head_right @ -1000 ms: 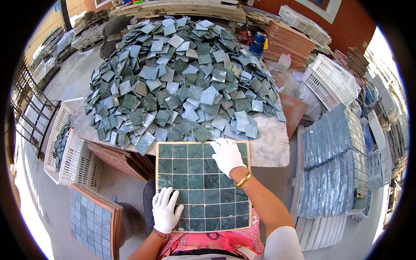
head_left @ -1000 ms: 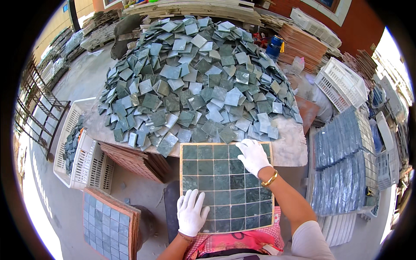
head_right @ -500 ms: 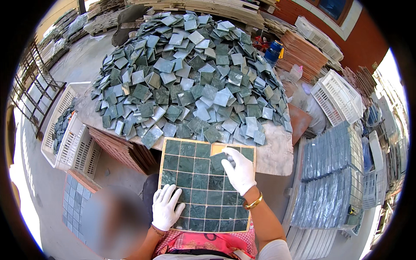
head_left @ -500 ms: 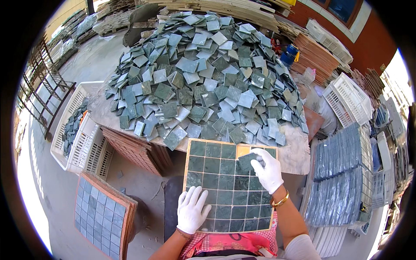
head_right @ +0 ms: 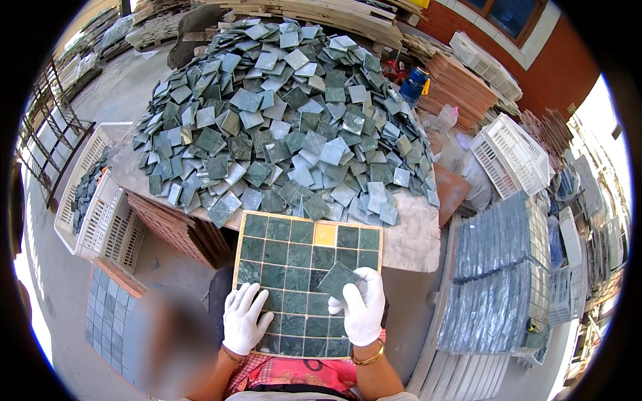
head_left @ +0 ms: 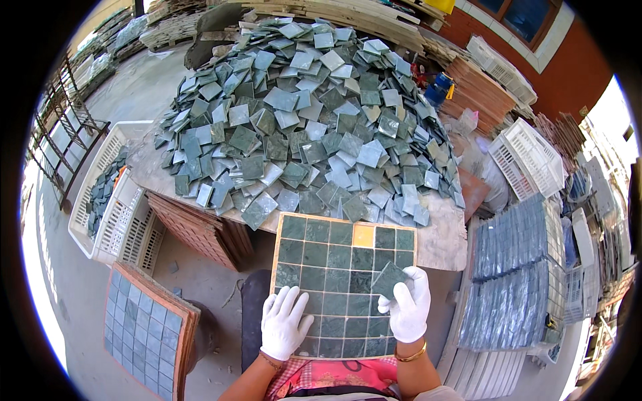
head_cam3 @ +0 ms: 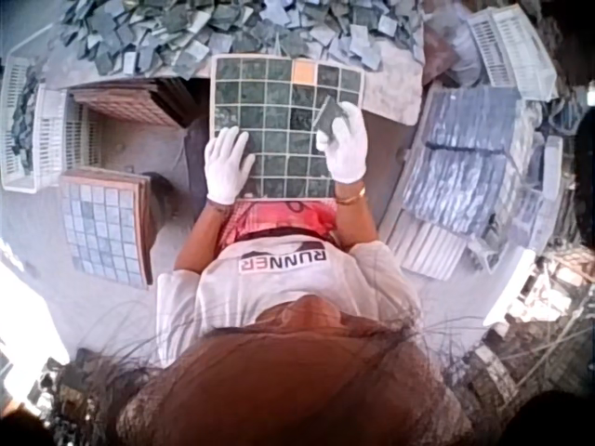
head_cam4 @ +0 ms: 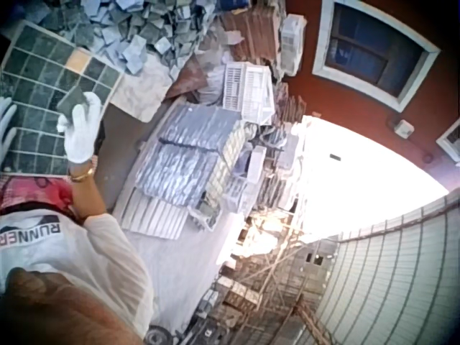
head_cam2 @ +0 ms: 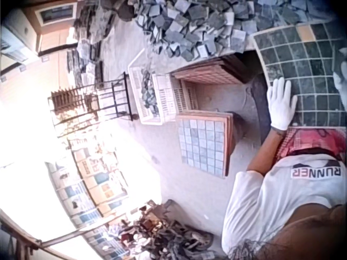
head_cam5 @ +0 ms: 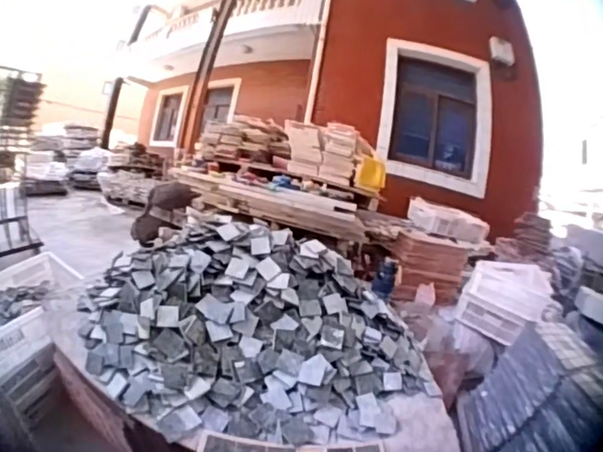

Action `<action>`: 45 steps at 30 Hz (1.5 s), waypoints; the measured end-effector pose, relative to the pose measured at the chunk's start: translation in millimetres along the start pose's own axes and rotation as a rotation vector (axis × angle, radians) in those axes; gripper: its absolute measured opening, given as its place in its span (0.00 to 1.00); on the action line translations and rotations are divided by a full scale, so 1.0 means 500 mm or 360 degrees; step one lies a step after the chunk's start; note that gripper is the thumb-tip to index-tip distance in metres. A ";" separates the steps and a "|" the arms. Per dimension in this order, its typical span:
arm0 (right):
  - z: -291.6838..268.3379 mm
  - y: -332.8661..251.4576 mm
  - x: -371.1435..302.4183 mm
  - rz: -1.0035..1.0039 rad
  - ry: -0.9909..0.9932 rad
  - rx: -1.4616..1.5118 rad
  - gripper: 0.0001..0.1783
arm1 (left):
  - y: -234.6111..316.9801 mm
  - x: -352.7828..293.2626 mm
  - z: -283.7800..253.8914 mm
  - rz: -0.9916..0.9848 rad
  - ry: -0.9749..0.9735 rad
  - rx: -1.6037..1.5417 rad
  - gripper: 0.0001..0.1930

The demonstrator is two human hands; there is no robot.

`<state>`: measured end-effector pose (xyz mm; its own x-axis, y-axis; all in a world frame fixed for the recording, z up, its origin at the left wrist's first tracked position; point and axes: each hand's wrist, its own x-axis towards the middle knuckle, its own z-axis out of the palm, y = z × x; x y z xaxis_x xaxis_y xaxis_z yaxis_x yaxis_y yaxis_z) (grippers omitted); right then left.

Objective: The person places small square tiles into a grid frame, then flips the frame to reveal a completed tile sheet. They repeat this process with another frame, arranging tiles one by one into the grid.

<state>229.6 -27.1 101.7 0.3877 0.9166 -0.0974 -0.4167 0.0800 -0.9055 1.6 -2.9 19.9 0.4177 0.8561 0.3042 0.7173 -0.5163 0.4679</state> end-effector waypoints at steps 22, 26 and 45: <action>-0.071 0.098 0.275 -0.0416 -0.0088 -0.1491 0.11 | 0.005 0.002 -0.004 -0.0007 0.0008 -0.0013 0.23; -0.063 0.110 0.285 -0.0905 -0.0188 -0.2190 0.16 | 0.003 0.002 -0.004 0.0000 0.0022 -0.0002 0.23; -0.035 0.037 0.317 -0.0554 -0.0180 -0.2167 0.22 | 0.007 -0.002 0.010 0.0019 0.0038 0.0053 0.22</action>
<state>297.8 112.5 62.1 0.2106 0.9598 0.1856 0.8208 -0.0705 -0.5668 6.4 -5.5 17.0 0.4134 0.8488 0.3296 0.7307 -0.5252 0.4361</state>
